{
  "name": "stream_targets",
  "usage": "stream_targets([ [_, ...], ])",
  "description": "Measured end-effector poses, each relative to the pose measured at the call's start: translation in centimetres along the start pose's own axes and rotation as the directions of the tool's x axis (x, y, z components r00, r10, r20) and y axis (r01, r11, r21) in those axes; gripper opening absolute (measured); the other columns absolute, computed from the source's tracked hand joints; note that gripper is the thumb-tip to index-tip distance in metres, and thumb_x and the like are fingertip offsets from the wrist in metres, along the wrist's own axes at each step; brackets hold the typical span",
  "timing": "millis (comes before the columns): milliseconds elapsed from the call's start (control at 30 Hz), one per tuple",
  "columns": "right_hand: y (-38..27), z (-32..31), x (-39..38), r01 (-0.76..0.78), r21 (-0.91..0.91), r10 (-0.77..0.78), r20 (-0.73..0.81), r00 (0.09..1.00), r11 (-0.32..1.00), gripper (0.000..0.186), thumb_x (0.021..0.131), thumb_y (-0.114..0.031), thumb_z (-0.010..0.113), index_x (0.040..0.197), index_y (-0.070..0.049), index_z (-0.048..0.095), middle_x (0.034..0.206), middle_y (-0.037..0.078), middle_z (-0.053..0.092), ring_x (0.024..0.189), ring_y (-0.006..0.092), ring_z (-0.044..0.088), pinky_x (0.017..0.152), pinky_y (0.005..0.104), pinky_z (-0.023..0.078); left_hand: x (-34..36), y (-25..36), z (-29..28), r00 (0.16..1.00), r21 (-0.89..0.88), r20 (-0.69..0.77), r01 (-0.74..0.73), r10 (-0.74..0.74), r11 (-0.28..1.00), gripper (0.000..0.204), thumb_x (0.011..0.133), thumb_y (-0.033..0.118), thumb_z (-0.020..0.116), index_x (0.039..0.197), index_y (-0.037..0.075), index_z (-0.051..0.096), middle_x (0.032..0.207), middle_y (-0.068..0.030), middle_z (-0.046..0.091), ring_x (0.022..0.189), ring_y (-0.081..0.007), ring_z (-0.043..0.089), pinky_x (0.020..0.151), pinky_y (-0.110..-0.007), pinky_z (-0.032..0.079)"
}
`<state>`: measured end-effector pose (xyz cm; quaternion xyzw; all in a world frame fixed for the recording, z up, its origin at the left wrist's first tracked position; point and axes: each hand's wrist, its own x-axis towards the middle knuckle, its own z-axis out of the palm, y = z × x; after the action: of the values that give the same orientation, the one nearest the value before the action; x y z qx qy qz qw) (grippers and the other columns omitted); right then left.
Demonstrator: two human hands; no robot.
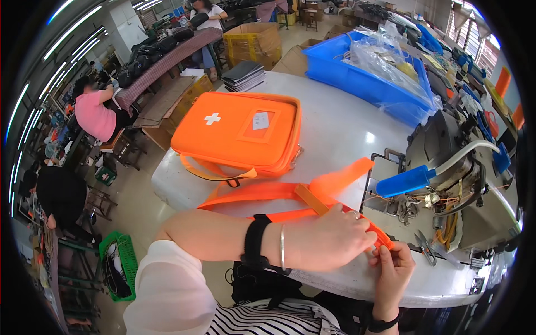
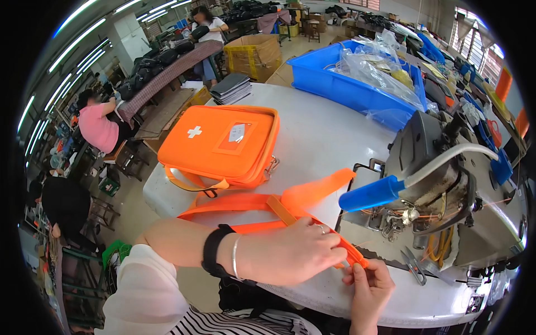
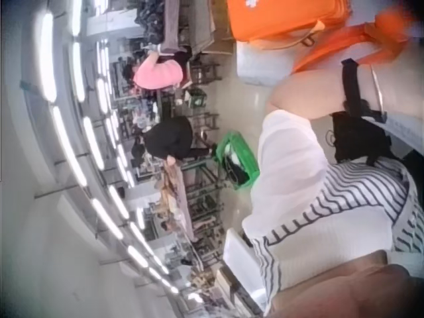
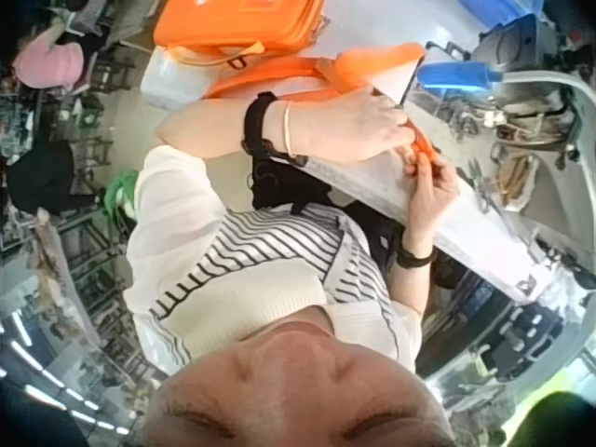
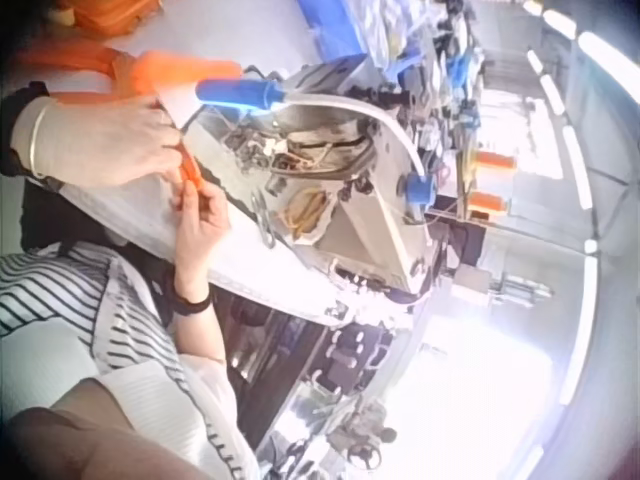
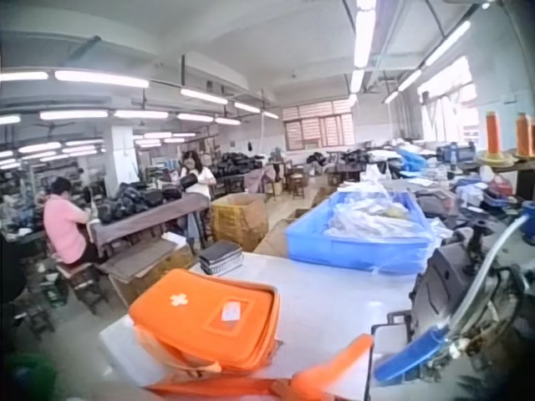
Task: The person uses a sewing machine to stitch orange fabric straps. They repeatedly fold the strap ends, position them under the machine's presser foot, sew short seams, and trim the excess thread with scissors. The process is repeated for multiple strap sections.
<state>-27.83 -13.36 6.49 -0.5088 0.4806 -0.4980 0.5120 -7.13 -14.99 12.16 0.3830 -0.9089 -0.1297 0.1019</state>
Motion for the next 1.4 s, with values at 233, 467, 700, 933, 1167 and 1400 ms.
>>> stream_targets([
  [233,-0.9,1.1,0.4,-0.095,0.048,0.093,0.034,0.995,0.994,0.006,0.092,0.001,0.059,0.098,0.002,0.06,0.08,0.008,0.067,0.065,0.0105,0.063,0.06,0.0213,0.051,-0.6,-0.7,0.5,0.976,0.181,-0.215,0.083,-0.043,0.98,0.004,0.083,0.011,0.058,0.086,0.011,0.059,0.086,-0.0017,0.052,0.095,-0.018,0.056,0.101,-0.05,0.029],
  [467,-0.5,0.7,0.9,-0.111,0.166,0.089,0.132,0.987,0.98,0.013,0.095,-0.003,0.057,0.107,0.002,0.057,0.086,0.008,0.067,0.071,0.0094,0.064,0.062,0.0209,0.052,1.2,-1.8,1.8,0.945,-0.295,-0.327,-0.124,0.021,0.947,0.016,0.078,0.007,0.071,0.093,0.011,0.066,0.085,0.0008,0.062,0.084,-0.0185,0.058,0.092,-0.039,0.041],
  [700,-0.9,0.3,1.1,-0.161,0.186,0.121,0.209,0.97,0.969,0.013,0.096,-0.003,0.055,0.108,0.002,0.058,0.09,0.007,0.067,0.077,0.0094,0.065,0.065,0.0223,0.055,1.7,-1.8,1.7,0.958,-0.436,-0.27,-0.029,-0.1,0.899,0.019,0.083,0.012,0.071,0.098,0.009,0.061,0.082,-0.0023,0.066,0.081,-0.0214,0.058,0.079,-0.035,0.041],
  [933,-0.6,-0.3,1.2,-0.166,0.23,0.098,0.282,0.954,0.959,0.015,0.096,-0.003,0.054,0.11,0.002,0.058,0.094,0.007,0.066,0.084,0.0101,0.064,0.067,0.0231,0.055,2.1,-1.5,1.5,0.955,-0.565,-0.26,-0.03,-0.144,0.825,0.028,0.081,0.013,0.074,0.104,0.007,0.059,0.092,-0.0036,0.065,0.084,-0.0191,0.06,0.078,-0.033,0.044],
  [1167,-0.3,0.0,0.9,-0.156,0.239,0.088,0.274,0.958,0.958,0.016,0.097,-0.004,0.053,0.111,0.002,0.058,0.093,0.007,0.065,0.083,0.0095,0.063,0.067,0.0225,0.054,2.3,-1.3,1.5,0.933,-0.414,-0.346,-0.061,-0.095,0.908,0.044,0.074,0.0,0.078,0.112,0.004,0.055,0.102,-0.0059,0.058,0.079,-0.0132,0.06,0.072,-0.026,0.055],
  [1400,-0.2,-0.2,0.7,-0.126,0.211,0.061,0.289,0.955,0.969,0.02,0.099,-0.005,0.05,0.116,0.002,0.057,0.093,0.006,0.066,0.077,0.0077,0.06,0.067,0.0225,0.051,2.6,-1.2,1.8,0.928,-0.474,-0.353,-0.068,-0.118,0.878,0.058,0.074,0.001,0.077,0.126,0.007,0.054,0.1,-0.0056,0.057,0.08,-0.0145,0.059,0.072,-0.026,0.052],
])
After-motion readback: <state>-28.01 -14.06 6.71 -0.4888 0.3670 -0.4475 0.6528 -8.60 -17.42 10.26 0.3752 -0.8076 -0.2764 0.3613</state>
